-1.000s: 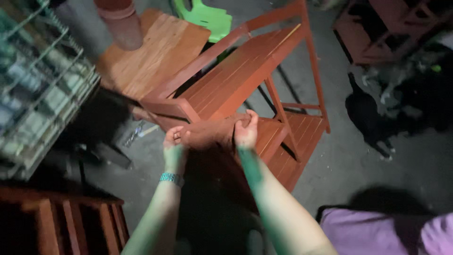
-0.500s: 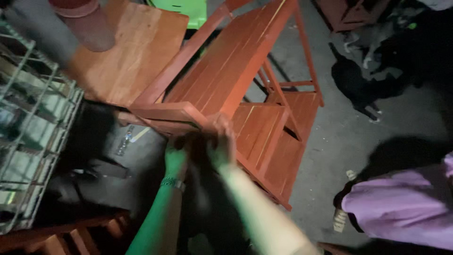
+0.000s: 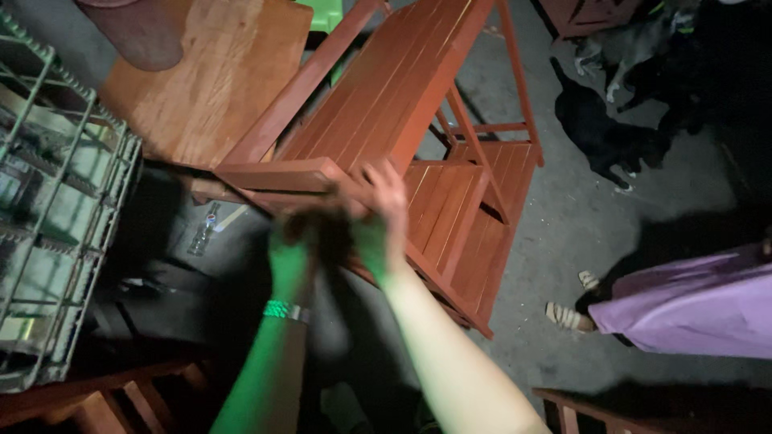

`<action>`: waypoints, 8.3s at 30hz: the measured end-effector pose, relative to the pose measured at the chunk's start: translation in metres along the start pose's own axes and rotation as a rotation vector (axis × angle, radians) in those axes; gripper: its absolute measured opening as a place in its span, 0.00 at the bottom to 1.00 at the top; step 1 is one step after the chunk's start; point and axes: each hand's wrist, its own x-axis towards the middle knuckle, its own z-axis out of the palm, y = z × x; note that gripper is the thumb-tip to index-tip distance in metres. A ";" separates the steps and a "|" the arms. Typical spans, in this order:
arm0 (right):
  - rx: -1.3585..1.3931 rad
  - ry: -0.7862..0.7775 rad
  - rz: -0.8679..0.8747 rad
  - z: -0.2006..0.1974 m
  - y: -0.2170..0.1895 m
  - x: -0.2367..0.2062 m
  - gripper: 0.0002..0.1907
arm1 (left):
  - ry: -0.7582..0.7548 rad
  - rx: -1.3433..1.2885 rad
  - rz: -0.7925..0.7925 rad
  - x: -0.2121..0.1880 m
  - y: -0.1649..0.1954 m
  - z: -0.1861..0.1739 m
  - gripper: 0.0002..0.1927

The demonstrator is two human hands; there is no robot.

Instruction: The person wipes a reddish-brown stain or finish onto a wooden shelf unit using a cloth, working over the top, edges, and inner shelves. They rotate and reposition the furniture to reach other sides, and dip the cloth into a container of liquid partway through before continuing to wipe.

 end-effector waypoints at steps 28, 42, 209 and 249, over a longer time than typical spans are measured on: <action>0.157 -0.220 0.404 0.018 0.103 -0.144 0.43 | -0.224 -0.092 -0.287 -0.041 -0.061 0.006 0.06; -0.271 -0.747 0.822 -0.054 0.211 -0.215 0.37 | -0.218 -0.040 -0.454 -0.090 -0.085 0.044 0.07; 0.385 -0.838 0.335 -0.076 0.318 -0.225 0.32 | 0.546 -0.040 -0.737 -0.259 -0.212 0.211 0.15; 0.163 -0.721 0.111 -0.022 0.419 -0.190 0.44 | 0.717 -0.344 -0.699 -0.211 -0.244 0.260 0.12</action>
